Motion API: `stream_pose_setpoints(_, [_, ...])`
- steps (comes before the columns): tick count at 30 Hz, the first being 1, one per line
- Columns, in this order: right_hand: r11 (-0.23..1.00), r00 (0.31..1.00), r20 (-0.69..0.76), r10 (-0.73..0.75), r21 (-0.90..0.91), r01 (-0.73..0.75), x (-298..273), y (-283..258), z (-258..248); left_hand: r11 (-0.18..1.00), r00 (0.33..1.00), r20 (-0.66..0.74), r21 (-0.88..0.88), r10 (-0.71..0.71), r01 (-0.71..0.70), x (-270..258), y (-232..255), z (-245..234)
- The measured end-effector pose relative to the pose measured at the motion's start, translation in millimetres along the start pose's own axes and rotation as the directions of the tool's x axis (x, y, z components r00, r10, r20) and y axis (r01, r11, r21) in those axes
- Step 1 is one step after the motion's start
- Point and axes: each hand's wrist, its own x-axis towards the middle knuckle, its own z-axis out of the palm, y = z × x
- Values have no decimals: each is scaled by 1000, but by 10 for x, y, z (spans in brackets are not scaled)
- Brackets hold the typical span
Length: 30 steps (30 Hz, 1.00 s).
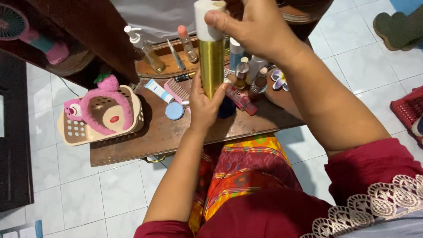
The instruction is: Organizing various cosmetic products and hair accessories on a wooden vanity table.
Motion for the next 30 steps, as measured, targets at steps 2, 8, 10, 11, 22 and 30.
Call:
stream_pose_setpoints(2, [928,966,55,252,270,-258,-97,-50,3,951,998,29,-303,-53,59,-60,1,96])
stream_pose_setpoints(8, [903,878,285,385,81,-422,-374,-471,-154,988,998,-53,-156,-26,17,-30,472,310])
stream_pose_setpoints(10, [921,894,249,371,28,-390,-432,-485,-200,988,993,-119,-156,2,-20,59,593,396])
stream_pose_setpoints(11, [932,906,226,357,-23,-361,-446,-504,-196,987,982,-190,-154,19,-49,99,655,407])
stream_pose_setpoints(22, [998,989,134,57,3,-58,-183,-945,-49,885,977,-195,-437,83,-162,377,1398,-68])
stream_pose_setpoints(30, [848,968,232,97,489,-202,221,-1254,403,962,987,-141,-249,81,-114,440,1693,-935])
